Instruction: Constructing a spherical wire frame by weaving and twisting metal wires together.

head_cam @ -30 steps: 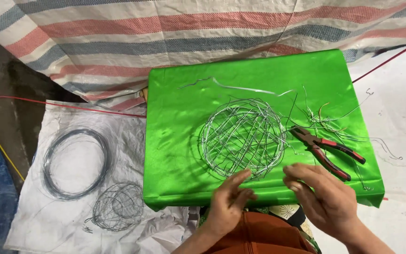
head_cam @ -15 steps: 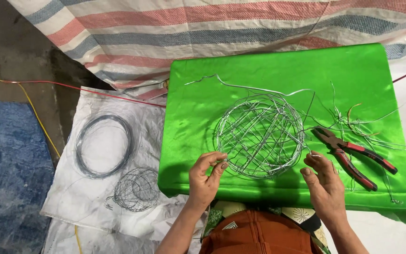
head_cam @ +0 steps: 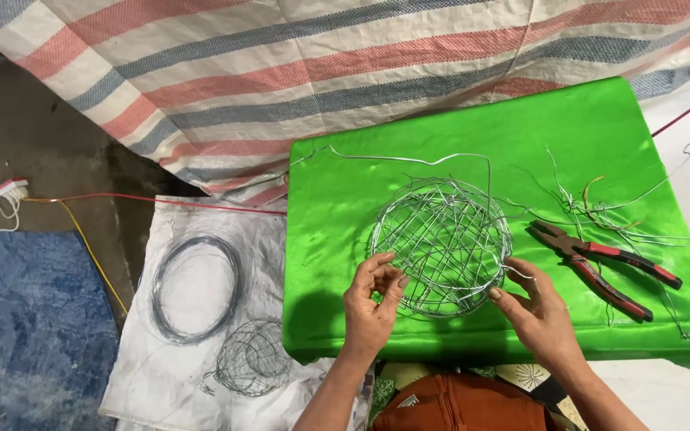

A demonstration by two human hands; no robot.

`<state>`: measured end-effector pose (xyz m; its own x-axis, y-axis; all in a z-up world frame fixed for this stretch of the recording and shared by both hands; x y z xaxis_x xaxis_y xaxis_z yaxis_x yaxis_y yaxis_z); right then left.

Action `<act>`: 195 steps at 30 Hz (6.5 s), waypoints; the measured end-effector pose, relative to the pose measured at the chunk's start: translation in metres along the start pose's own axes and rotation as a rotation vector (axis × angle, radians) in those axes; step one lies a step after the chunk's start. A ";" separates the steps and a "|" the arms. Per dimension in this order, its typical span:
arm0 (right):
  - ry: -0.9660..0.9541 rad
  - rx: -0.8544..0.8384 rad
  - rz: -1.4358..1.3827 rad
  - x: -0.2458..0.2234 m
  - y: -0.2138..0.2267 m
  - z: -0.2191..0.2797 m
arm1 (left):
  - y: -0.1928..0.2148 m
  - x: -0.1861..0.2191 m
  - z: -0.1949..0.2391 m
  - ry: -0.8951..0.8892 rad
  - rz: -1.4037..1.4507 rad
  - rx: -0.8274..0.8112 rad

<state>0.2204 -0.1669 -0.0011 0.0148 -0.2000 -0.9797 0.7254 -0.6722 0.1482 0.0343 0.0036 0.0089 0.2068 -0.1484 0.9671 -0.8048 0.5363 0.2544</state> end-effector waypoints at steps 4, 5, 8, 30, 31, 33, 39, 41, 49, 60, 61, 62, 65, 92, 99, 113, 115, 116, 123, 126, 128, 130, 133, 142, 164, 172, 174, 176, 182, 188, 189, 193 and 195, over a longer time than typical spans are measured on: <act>-0.076 0.048 0.058 0.012 -0.002 -0.005 | -0.002 0.002 0.001 0.045 -0.002 0.000; -0.061 -0.008 0.124 0.017 -0.001 -0.007 | -0.001 -0.002 0.001 0.061 -0.003 0.006; -0.013 -0.059 0.228 0.034 -0.001 -0.011 | 0.003 0.002 0.001 0.103 0.002 -0.026; 0.376 0.162 0.343 0.123 -0.006 -0.022 | 0.019 0.002 -0.055 -0.334 -0.306 -0.164; 0.376 0.163 0.344 0.124 -0.006 -0.021 | 0.019 0.000 -0.056 -0.334 -0.306 -0.165; 0.394 0.155 0.412 0.125 -0.007 -0.021 | 0.020 -0.003 -0.057 -0.316 -0.241 -0.209; 0.400 0.151 0.447 0.138 -0.008 -0.026 | 0.013 0.003 -0.058 -0.426 -0.256 -0.112; 0.379 0.154 0.451 0.137 -0.009 -0.027 | 0.014 -0.017 -0.065 -0.451 -0.268 -0.064; 0.338 0.116 0.470 0.116 -0.008 -0.024 | 0.019 -0.004 -0.063 -0.452 -0.246 -0.138; 0.392 0.129 0.451 0.113 -0.011 -0.025 | 0.009 0.005 -0.062 -0.614 -0.368 0.076; 0.390 0.129 0.452 0.114 -0.011 -0.025 | 0.009 0.003 -0.063 -0.612 -0.367 0.075; 0.386 0.139 0.445 0.115 -0.011 -0.025 | 0.008 0.002 -0.064 -0.641 -0.375 0.108; 0.384 0.149 0.455 0.123 -0.010 -0.025 | 0.005 -0.004 -0.066 -0.680 -0.381 0.159; 1.023 -0.030 0.392 -0.054 -0.041 0.033 | 0.013 0.012 -0.007 0.219 0.034 -0.092; 1.005 -0.111 0.617 -0.024 -0.059 0.023 | 0.001 -0.020 -0.012 0.232 0.215 -0.209; 1.102 -0.343 0.982 -0.004 -0.057 0.017 | -0.003 -0.024 -0.018 0.026 0.142 -0.112; 1.130 -0.386 0.999 -0.004 -0.058 0.017 | -0.003 -0.024 -0.019 0.037 0.157 -0.114; 1.133 -0.404 1.049 -0.002 -0.058 0.017 | -0.003 -0.024 -0.019 0.031 0.160 -0.112; 1.037 -0.506 1.082 -0.007 -0.051 0.018 | 0.012 -0.024 -0.026 0.340 0.293 -0.379; 1.126 -0.392 0.966 0.005 -0.046 0.019 | 0.012 -0.019 -0.028 0.301 0.443 -0.487; 1.108 -0.335 0.969 0.007 -0.047 0.020 | 0.002 -0.023 -0.030 0.413 0.440 -0.419; 1.088 -0.273 0.981 0.008 -0.048 0.019 | -0.004 -0.025 -0.031 0.520 0.441 -0.357; 1.050 -0.099 0.917 0.006 -0.048 0.018 | -0.007 -0.030 -0.031 0.513 0.506 -0.432; 1.041 -0.022 0.830 0.006 -0.045 0.010 | -0.012 -0.033 -0.038 0.451 0.457 -0.464; 0.247 0.271 0.013 0.042 0.035 -0.014 | -0.007 -0.029 -0.030 0.311 0.182 0.209; 0.161 0.124 -0.393 0.050 0.027 -0.034 | -0.012 -0.076 -0.033 0.624 0.304 0.148; 0.125 0.071 -0.538 0.052 0.026 -0.035 | -0.010 -0.082 -0.035 0.654 0.407 0.104; 0.120 0.029 -0.567 0.054 0.027 -0.035 | -0.007 -0.074 -0.034 0.628 0.415 0.121; 0.105 -0.098 -0.670 0.028 0.027 -0.016 | 0.024 -0.024 -0.060 0.560 0.390 0.165; 0.205 -0.181 -0.678 0.013 0.023 -0.004 | 0.037 -0.008 -0.107 0.487 0.397 0.051; 0.226 -0.174 -0.672 0.014 0.022 -0.003 | 0.036 -0.017 -0.119 0.483 0.401 -0.021; 0.224 -0.137 -0.620 0.012 0.005 -0.002 | 0.022 -0.031 -0.169 0.492 0.380 -0.241; 0.248 -0.093 -0.627 0.016 -0.010 -0.006 | 0.009 -0.032 -0.199 0.478 0.421 -0.352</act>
<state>0.2178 -0.1589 -0.0188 -0.2786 0.3842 -0.8802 0.7041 -0.5417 -0.4592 0.1312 0.1780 -0.0178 0.2044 0.4653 0.8612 -0.6597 0.7155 -0.2299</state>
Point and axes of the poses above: each hand's wrist, its own z-axis away from the middle knuckle, its own y-axis out of the back of the hand, x = y × z, the point moved 1 cm from there along -z, towards the middle knuckle, and after that the axes turned 15 degrees about y, right-handed, at the moved point
